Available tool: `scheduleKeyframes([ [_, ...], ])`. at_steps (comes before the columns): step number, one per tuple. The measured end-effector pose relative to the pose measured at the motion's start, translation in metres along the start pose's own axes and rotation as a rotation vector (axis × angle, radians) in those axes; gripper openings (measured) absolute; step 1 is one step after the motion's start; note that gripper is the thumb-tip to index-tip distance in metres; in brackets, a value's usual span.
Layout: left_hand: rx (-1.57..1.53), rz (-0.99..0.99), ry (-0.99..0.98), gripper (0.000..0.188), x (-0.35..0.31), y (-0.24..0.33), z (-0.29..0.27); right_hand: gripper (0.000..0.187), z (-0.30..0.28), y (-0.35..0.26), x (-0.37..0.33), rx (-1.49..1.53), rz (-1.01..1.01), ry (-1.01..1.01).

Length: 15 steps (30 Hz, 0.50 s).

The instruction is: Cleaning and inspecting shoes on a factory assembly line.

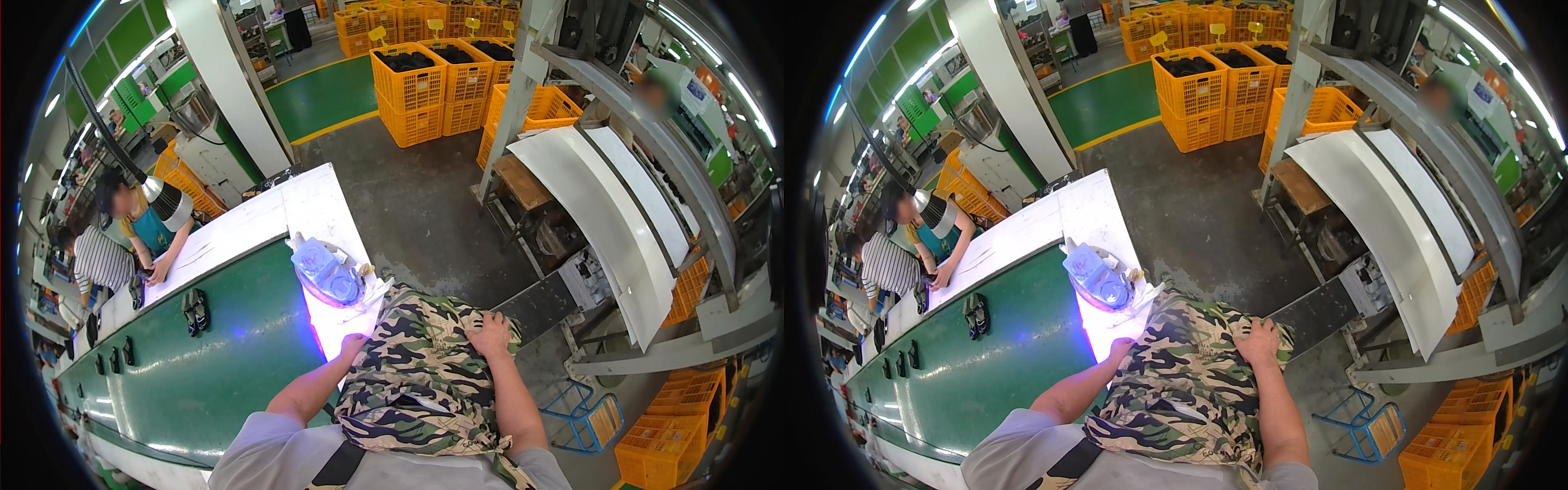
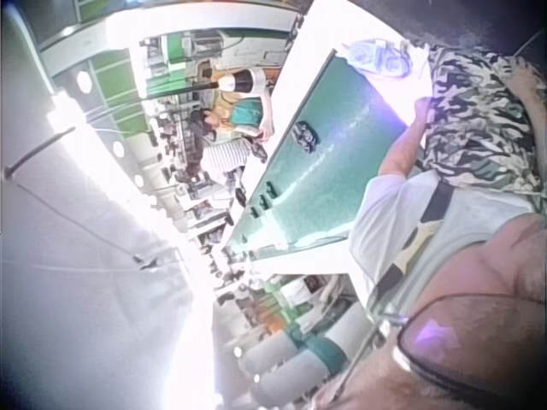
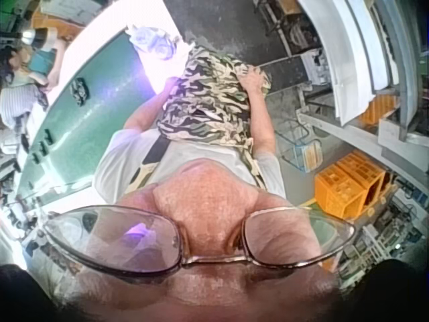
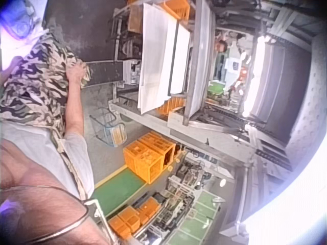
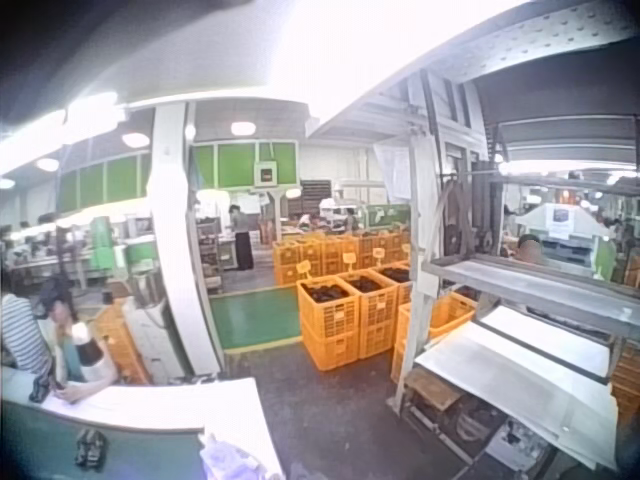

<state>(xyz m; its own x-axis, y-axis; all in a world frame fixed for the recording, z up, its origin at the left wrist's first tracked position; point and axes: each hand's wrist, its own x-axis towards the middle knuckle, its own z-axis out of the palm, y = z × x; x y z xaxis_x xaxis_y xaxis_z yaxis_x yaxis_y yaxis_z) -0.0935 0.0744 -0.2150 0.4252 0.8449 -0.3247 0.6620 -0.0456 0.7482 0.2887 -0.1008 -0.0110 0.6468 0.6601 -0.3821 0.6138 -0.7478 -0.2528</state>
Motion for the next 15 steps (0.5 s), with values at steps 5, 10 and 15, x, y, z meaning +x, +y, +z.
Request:
scheduleKeyframes([
  [5, 0.044, 0.038, 0.021, 0.035, -0.0008, 0.0024, -0.0026, 0.084, 0.0012, -0.0001, 0.0001, -0.008, -0.004, 0.000],
  [10, -0.020, 0.011, 0.011, 0.035, -0.0014, 0.0039, -0.0017, 0.081, 0.0017, 0.0016, 0.0003, 0.003, -0.006, 0.009],
  [15, -0.011, 0.013, 0.022, 0.034, -0.0023, 0.0033, -0.0031, 0.081, 0.0015, 0.0002, 0.0006, 0.006, -0.016, 0.005],
])
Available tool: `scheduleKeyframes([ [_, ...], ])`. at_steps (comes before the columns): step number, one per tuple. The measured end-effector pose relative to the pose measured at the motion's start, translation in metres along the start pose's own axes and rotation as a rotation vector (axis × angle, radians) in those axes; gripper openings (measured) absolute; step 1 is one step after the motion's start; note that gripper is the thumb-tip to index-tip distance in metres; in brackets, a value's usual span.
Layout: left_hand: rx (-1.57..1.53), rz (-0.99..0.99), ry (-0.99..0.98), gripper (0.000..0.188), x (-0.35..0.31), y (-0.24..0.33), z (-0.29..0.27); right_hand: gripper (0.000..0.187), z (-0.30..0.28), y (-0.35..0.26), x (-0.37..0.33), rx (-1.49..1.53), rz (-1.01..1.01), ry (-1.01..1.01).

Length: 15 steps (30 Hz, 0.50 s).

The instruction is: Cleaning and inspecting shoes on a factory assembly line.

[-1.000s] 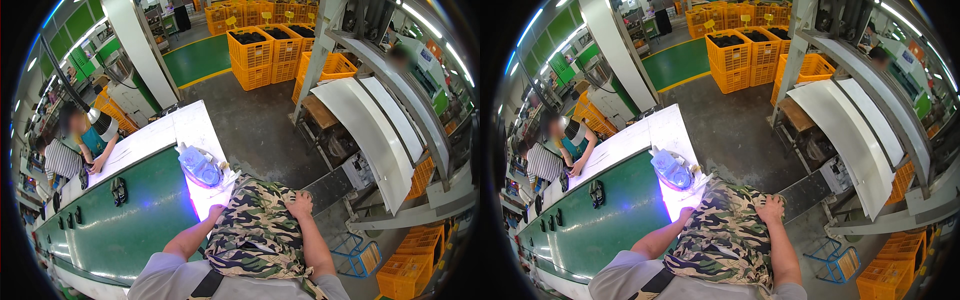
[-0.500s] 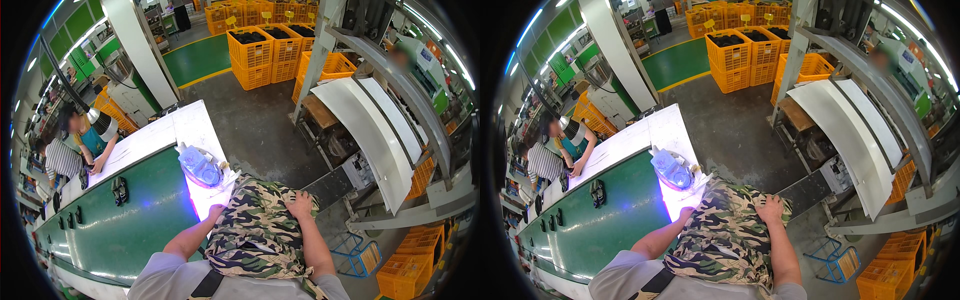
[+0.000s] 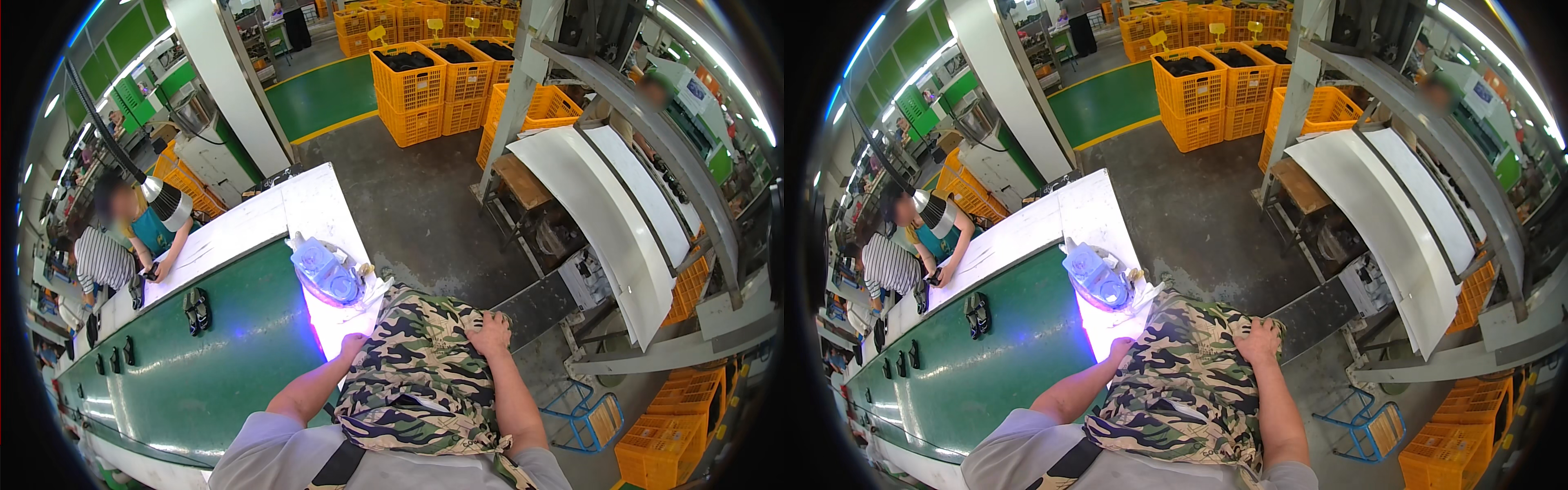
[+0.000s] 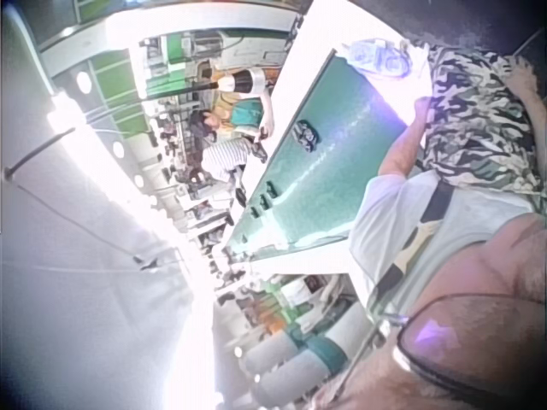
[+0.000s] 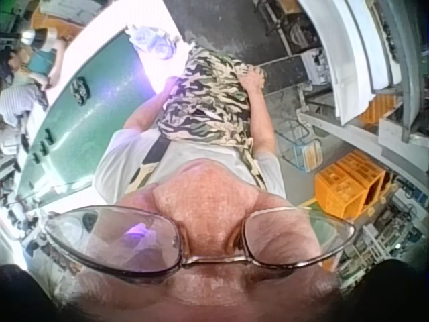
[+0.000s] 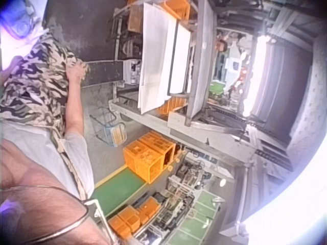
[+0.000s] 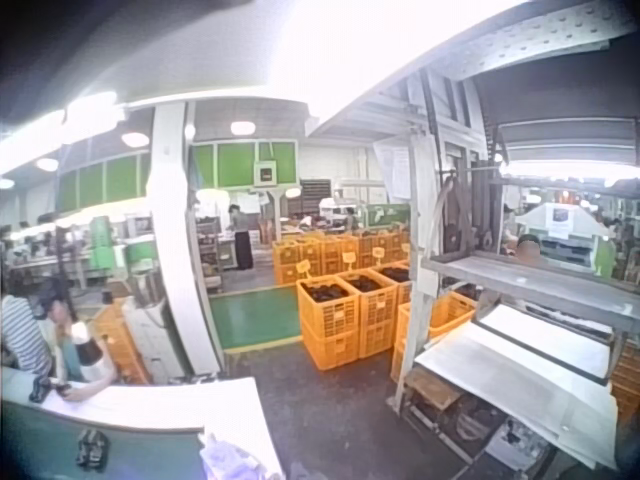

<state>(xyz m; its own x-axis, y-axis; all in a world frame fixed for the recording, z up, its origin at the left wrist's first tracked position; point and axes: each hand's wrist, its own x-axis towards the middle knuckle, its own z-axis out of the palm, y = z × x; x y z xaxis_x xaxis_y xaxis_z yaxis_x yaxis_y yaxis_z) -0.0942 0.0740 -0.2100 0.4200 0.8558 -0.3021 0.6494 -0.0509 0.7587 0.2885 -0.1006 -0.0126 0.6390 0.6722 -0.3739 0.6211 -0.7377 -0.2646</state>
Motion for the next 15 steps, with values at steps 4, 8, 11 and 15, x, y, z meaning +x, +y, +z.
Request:
scheduleKeyframes([
  [4, -0.083, -0.050, -0.019, 0.033, -0.001, 0.008, 0.001, 0.082, 0.000, 0.002, -0.001, -0.025, 0.027, 0.010],
  [8, -0.032, -0.033, 0.010, 0.033, 0.001, -0.006, -0.001, 0.082, 0.001, -0.003, 0.001, -0.005, 0.009, 0.006],
  [11, -0.069, -0.022, -0.012, 0.033, -0.002, 0.004, 0.000, 0.081, 0.001, 0.001, 0.001, -0.003, 0.020, 0.002],
  [15, -0.034, -0.023, -0.009, 0.033, -0.005, 0.013, -0.002, 0.080, -0.001, 0.001, -0.001, 0.001, 0.015, -0.012],
])
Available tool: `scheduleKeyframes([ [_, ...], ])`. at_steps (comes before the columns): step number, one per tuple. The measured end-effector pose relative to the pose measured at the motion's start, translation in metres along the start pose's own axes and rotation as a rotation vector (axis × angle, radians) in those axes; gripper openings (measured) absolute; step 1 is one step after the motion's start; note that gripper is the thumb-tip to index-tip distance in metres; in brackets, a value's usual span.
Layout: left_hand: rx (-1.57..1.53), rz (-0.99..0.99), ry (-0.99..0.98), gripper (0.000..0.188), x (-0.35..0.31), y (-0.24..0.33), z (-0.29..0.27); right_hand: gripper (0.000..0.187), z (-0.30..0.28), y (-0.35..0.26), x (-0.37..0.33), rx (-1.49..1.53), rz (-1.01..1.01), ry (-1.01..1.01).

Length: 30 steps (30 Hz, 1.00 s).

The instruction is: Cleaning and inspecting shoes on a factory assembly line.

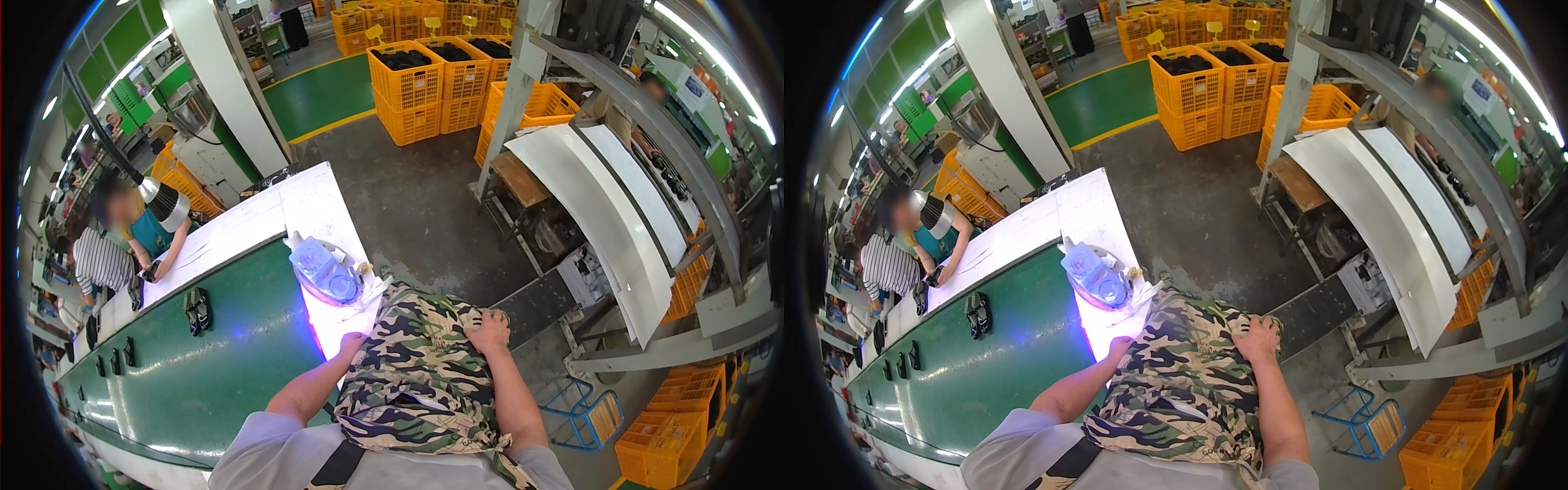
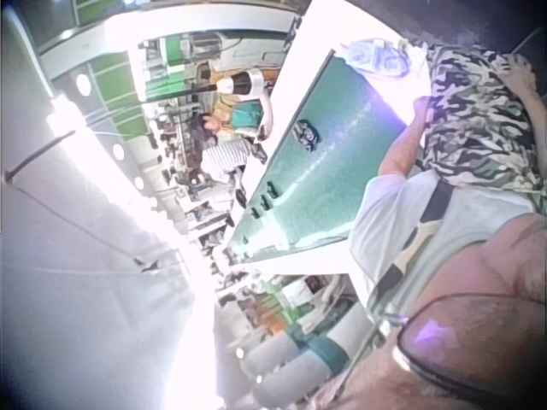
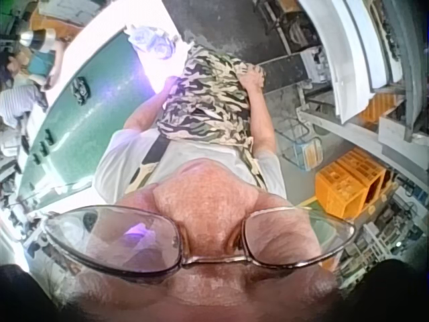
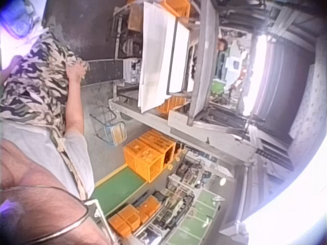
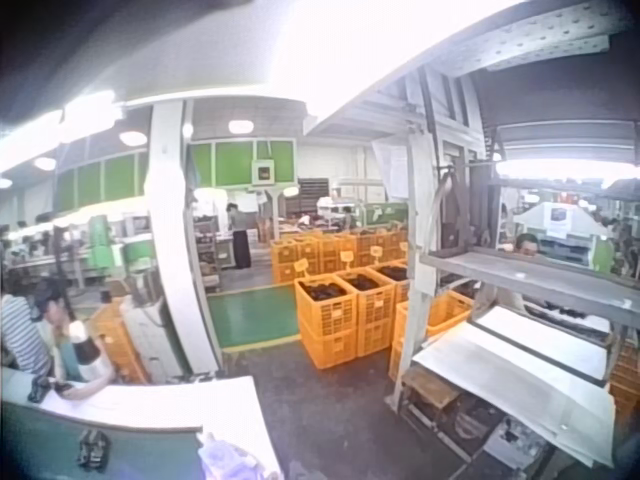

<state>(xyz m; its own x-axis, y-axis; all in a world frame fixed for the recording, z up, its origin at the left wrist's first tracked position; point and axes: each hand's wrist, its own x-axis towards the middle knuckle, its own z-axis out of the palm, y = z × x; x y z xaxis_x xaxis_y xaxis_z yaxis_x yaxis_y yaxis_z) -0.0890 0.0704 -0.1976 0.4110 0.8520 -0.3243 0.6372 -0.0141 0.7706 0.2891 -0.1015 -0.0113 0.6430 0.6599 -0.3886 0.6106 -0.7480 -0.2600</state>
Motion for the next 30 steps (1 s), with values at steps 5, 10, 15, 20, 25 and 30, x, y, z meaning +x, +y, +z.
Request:
scheduleKeyframes([
  [5, 0.001, -0.026, -0.014, 0.034, 0.000, 0.005, 0.001, 0.081, -0.001, 0.001, 0.000, 0.005, 0.011, -0.005],
  [10, 0.073, 0.009, -0.012, 0.036, 0.006, -0.014, 0.002, 0.082, 0.000, -0.002, 0.001, -0.017, 0.008, 0.004],
  [15, 0.002, -0.025, -0.025, 0.036, 0.007, -0.018, 0.004, 0.082, 0.000, -0.002, 0.001, -0.015, 0.004, -0.005],
  [20, 0.077, -0.042, -0.025, 0.034, 0.006, -0.009, 0.002, 0.084, 0.000, -0.001, 0.000, -0.007, 0.003, -0.014],
  [25, 0.053, -0.056, -0.021, 0.031, 0.004, -0.006, 0.002, 0.084, -0.002, -0.001, 0.000, -0.013, 0.007, -0.023],
  [30, 0.035, -0.025, -0.012, 0.030, 0.005, -0.012, 0.002, 0.084, -0.002, -0.003, 0.000, -0.015, 0.012, -0.031],
])
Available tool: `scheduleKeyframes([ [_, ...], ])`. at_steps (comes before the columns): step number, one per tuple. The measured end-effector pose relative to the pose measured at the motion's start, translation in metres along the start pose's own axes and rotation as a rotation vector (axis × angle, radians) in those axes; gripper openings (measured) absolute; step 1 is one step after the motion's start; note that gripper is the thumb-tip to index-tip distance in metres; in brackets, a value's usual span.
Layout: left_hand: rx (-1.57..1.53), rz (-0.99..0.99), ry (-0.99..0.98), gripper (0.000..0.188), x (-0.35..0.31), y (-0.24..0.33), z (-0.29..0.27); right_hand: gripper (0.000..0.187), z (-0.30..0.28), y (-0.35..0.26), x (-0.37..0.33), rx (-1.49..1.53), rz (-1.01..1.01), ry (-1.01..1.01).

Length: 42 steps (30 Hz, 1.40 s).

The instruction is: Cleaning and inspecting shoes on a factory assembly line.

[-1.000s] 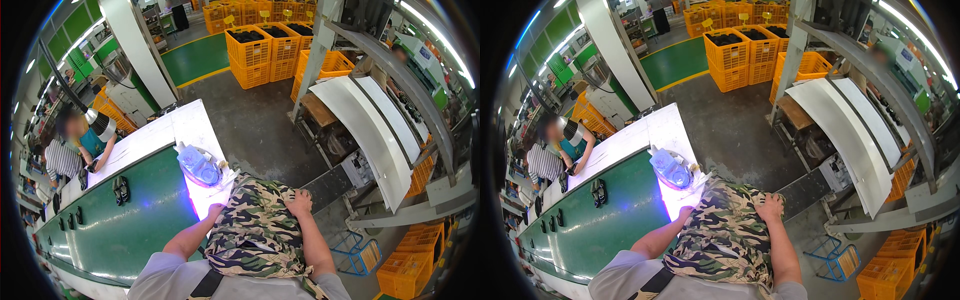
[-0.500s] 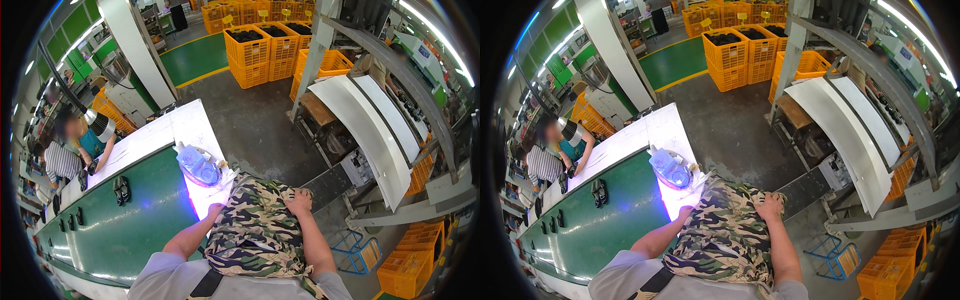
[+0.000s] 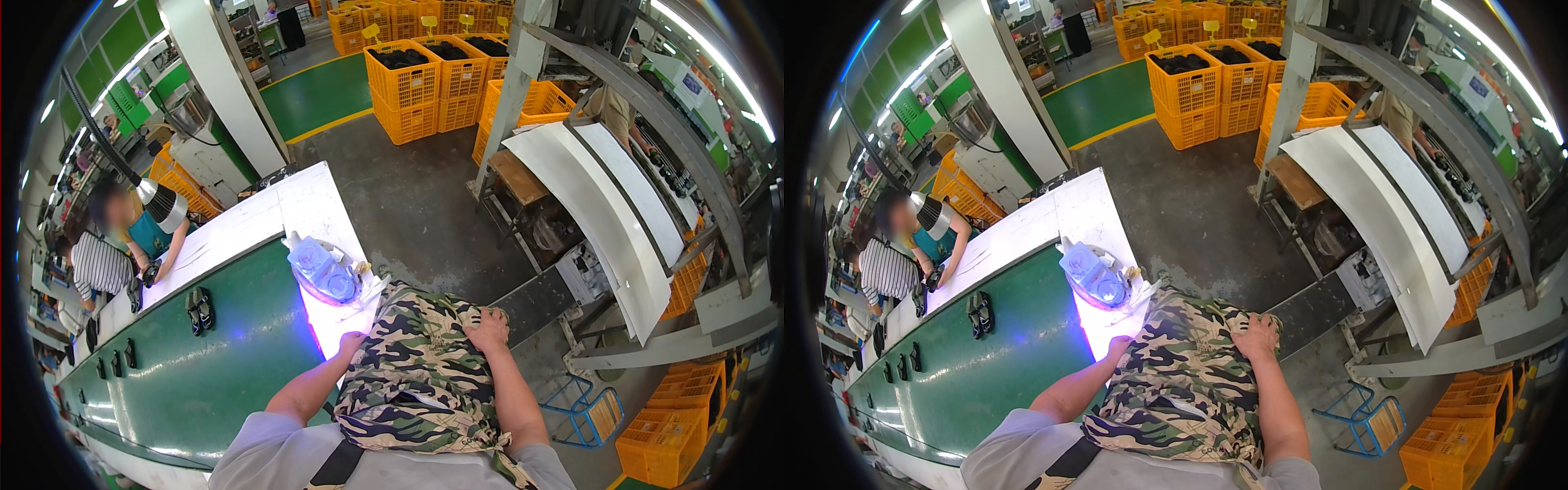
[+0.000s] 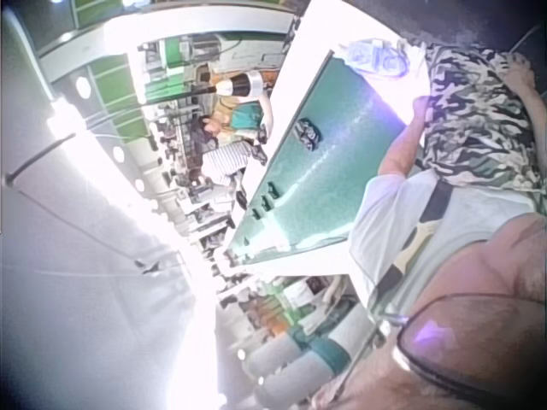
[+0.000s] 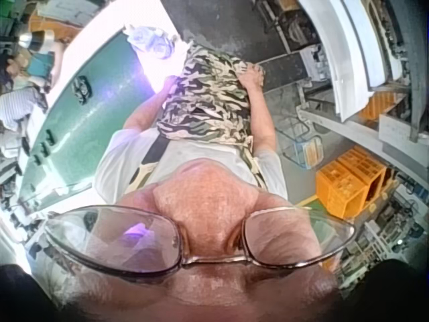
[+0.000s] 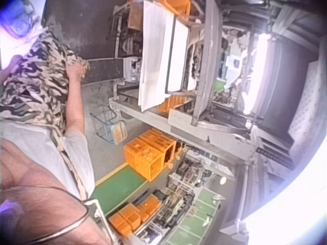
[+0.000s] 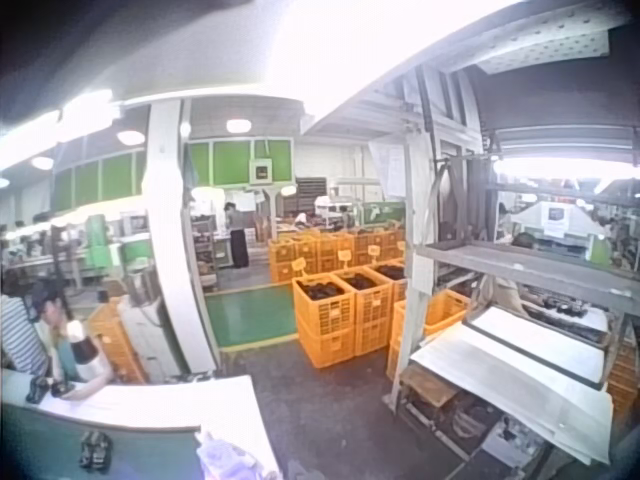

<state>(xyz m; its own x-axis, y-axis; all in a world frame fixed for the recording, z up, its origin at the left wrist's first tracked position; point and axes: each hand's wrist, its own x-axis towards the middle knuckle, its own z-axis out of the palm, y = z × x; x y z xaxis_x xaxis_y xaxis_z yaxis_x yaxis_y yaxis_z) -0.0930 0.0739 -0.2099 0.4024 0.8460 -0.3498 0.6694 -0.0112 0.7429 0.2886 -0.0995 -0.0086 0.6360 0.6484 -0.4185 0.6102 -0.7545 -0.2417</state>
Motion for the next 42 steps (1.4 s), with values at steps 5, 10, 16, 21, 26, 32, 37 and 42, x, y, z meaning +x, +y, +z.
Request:
scheduleKeyframes([
  [5, 0.033, 0.002, 0.015, 0.031, 0.001, -0.003, 0.001, 0.084, -0.001, 0.000, 0.000, 0.002, 0.004, -0.011],
  [10, -0.005, -0.009, 0.001, 0.032, -0.002, 0.004, 0.000, 0.085, -0.001, 0.001, 0.000, 0.014, -0.001, -0.005],
  [16, -0.072, -0.129, 0.007, 0.035, -0.015, 0.010, 0.002, 0.084, -0.001, 0.000, 0.001, 0.015, 0.001, -0.018],
  [21, -0.365, -0.201, 0.045, 0.028, -0.028, 0.061, -0.013, 0.084, 0.000, 0.002, 0.004, 0.018, 0.013, -0.019],
  [26, -0.610, -0.021, 0.220, 0.034, -0.035, 0.164, -0.025, 0.084, -0.001, 0.003, 0.005, 0.020, 0.027, -0.016],
  [32, -0.108, 0.635, 0.053, 0.030, -0.074, 0.266, -0.004, 0.083, -0.002, 0.007, 0.003, 0.039, 0.017, 0.005],
  [37, 0.529, 0.968, -0.104, 0.026, -0.080, 0.267, 0.030, 0.081, -0.002, 0.007, 0.001, 0.043, 0.012, -0.001],
  [42, 0.409, 0.910, -0.265, 0.025, -0.076, 0.266, 0.036, 0.080, -0.001, 0.009, 0.002, 0.065, 0.004, 0.029],
])
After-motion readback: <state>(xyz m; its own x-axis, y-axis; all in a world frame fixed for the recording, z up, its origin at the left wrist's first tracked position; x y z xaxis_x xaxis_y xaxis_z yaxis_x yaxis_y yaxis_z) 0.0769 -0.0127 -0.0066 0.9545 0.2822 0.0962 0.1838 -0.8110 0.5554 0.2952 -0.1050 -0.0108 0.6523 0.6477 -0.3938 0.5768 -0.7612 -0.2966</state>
